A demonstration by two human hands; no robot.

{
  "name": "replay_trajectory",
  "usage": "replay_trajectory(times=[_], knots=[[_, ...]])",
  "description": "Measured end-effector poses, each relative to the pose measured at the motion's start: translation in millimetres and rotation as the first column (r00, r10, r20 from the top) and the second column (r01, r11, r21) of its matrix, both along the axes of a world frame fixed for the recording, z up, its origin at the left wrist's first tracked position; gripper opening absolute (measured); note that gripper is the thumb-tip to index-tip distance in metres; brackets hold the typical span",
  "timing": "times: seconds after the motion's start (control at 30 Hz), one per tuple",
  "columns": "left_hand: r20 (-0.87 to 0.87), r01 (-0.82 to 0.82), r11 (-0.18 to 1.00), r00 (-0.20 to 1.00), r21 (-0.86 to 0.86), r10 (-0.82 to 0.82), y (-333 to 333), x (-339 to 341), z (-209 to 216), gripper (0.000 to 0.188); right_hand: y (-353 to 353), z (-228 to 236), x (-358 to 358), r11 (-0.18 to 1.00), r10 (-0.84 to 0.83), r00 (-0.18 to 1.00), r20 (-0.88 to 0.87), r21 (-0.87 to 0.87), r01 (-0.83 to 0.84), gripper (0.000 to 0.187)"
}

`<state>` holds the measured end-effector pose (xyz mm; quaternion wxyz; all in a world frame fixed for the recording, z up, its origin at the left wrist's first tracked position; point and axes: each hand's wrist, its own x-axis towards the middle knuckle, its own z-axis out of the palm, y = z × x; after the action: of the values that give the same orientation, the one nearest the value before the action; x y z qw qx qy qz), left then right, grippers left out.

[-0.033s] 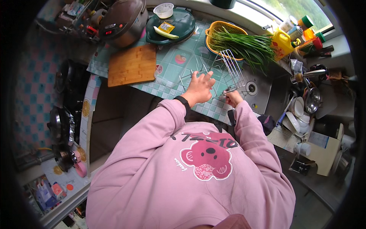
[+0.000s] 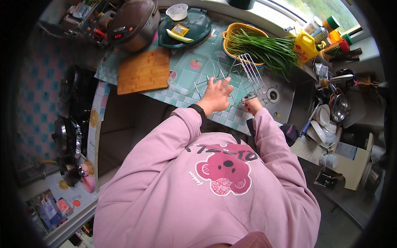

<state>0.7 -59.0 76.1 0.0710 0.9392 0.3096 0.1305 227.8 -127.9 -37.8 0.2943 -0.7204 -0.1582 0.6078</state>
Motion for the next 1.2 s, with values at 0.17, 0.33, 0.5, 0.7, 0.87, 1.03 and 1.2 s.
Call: replay_trajectory(times=[0.17,0.33,0.5,0.7,0.87,1.03,1.2], knots=[[-0.024,0.008,1.0,1.0,-0.031,-0.008,0,0,0,0.044,8,-15,-14,0.911,0.353,0.591,0.725,-0.123,-0.393,0.034],[-0.035,0.022,1.0,0.999,-0.015,-0.023,1,1,0,0.044,9,-10,-19,0.932,0.331,0.639,0.695,-0.135,-0.336,0.03],[-0.023,0.026,1.0,0.999,-0.01,-0.026,2,0,0,0.045,9,-12,-5,0.958,0.288,0.881,0.376,-0.115,-0.264,0.026],[-0.033,0.019,1.0,0.999,-0.005,-0.019,2,0,0,0.044,-46,-28,31,0.843,0.299,0.694,0.655,0.159,-0.514,0.025],[-0.028,0.008,1.0,1.0,-0.026,-0.009,0,1,-1,0.042,-37,-12,41,0.96,0.107,0.728,0.678,0.119,-0.252,0.027],[-0.023,0.006,1.0,1.0,-0.026,-0.006,1,1,-3,0.041,-16,5,13,0.931,0.011,0.931,0.364,0.337,-0.142,0.016],[-0.021,0.016,1.0,1.0,-0.026,-0.016,2,0,-3,0.041,-6,-37,1,0.917,-0.182,0.919,0.35,0.399,0.03,0.011]])
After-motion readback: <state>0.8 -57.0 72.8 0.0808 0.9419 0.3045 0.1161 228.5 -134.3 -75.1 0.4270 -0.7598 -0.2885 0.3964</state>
